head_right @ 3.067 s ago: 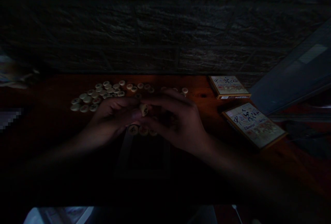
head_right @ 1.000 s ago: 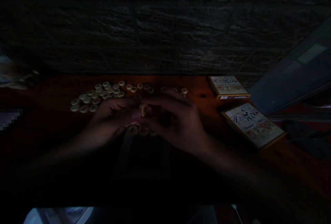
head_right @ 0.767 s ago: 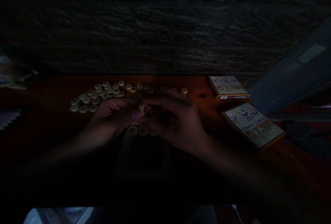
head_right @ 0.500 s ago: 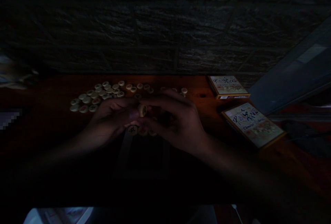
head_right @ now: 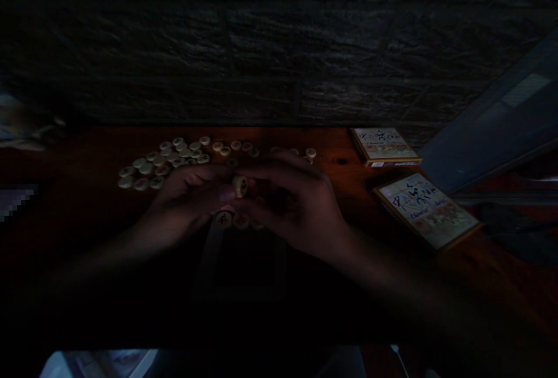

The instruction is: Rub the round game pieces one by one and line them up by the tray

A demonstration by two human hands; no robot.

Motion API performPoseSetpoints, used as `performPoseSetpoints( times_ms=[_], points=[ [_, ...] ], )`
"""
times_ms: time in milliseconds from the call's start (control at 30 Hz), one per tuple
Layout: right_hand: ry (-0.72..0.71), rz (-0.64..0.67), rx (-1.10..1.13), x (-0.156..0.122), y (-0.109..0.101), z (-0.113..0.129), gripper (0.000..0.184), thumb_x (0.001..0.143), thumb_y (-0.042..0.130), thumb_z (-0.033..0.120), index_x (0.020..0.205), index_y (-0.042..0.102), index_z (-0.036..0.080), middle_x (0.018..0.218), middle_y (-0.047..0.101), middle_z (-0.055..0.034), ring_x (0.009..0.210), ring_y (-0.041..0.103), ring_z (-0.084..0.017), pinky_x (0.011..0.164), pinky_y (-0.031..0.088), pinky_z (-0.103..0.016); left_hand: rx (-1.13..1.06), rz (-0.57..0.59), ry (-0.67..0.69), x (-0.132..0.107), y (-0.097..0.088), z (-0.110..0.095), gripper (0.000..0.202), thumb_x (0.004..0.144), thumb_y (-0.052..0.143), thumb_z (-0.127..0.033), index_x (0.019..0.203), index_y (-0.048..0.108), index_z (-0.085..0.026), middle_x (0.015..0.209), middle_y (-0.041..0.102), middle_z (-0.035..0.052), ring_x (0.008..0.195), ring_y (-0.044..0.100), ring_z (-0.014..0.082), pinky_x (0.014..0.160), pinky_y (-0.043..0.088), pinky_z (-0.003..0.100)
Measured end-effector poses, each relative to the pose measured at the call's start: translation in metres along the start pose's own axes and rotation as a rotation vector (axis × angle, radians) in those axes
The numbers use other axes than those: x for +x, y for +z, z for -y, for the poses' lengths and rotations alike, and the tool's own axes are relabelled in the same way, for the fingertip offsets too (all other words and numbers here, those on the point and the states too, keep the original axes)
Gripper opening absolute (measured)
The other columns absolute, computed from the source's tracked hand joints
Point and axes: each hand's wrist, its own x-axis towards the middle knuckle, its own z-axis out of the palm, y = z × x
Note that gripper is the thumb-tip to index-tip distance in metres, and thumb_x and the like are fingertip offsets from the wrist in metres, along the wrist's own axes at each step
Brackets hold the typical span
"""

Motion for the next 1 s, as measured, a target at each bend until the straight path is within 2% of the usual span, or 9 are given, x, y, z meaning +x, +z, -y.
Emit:
performPoseSetpoints(
  times_ms=[233, 367, 533, 800, 1000],
  points=[
    [0.005, -0.012, 0.01, -0.0011, 0.0012, -0.0011, 0.038, 0.083, 0.085, 0.019, 0.12, 0.073, 0.022, 0.111, 0.076, -0.0072, 0.1, 0.071, -0.02, 0.083, 0.059, -0.033, -0.008, -0.003, -0.007, -0.0005, 0.0005, 0.0019, 0.019, 0.086, 0.083, -0.027, 0.1, 0.081, -0.014, 0.087, 0.079, 0.0067, 0.073, 0.074, 0.0158, 0.07, 0.06, 0.022],
    [0.02, -0.001, 0.01, -0.0014, 0.0007, -0.0011, 0.039, 0.083, 0.085, 0.022, 0.12, 0.073, 0.023, 0.113, 0.075, -0.0074, 0.104, 0.071, -0.021, 0.087, 0.059, -0.036, -0.02, -0.006, -0.007, -0.0003, -0.0004, 0.0018, 0.021, 0.081, 0.086, -0.02, 0.101, 0.081, -0.014, 0.094, 0.079, 0.0066, 0.083, 0.075, 0.0166, 0.076, 0.06, 0.022],
    [-0.002, 0.0, 0.013, 0.0001, -0.0002, 0.0006, 0.034, 0.085, 0.083, 0.02, 0.118, 0.073, 0.02, 0.111, 0.075, -0.0087, 0.1, 0.071, -0.019, 0.082, 0.059, -0.032, -0.036, 0.034, -0.005, -0.0006, -0.0007, 0.0012, 0.019, 0.084, 0.084, -0.021, 0.101, 0.08, -0.014, 0.086, 0.078, 0.0049, 0.07, 0.072, 0.0142, 0.066, 0.059, 0.021],
    [-0.005, -0.016, -0.009, -0.0004, 0.0005, -0.0003, 0.038, 0.083, 0.085, 0.02, 0.119, 0.073, 0.019, 0.108, 0.075, -0.0078, 0.095, 0.071, -0.019, 0.079, 0.058, -0.031, 0.026, 0.017, 0.013, 0.0007, -0.0016, 0.0018, 0.018, 0.085, 0.083, -0.025, 0.098, 0.08, -0.013, 0.089, 0.079, 0.0066, 0.076, 0.073, 0.0155, 0.072, 0.059, 0.023],
    [-0.009, -0.009, -0.002, -0.0007, 0.0003, -0.0013, 0.034, 0.084, 0.084, 0.021, 0.117, 0.074, 0.02, 0.11, 0.076, -0.0081, 0.1, 0.071, -0.02, 0.083, 0.058, -0.033, 0.042, 0.006, 0.009, -0.0004, -0.0018, 0.0008, 0.018, 0.084, 0.084, -0.026, 0.096, 0.079, -0.014, 0.083, 0.077, 0.0046, 0.07, 0.072, 0.0137, 0.066, 0.058, 0.02]
  ],
)
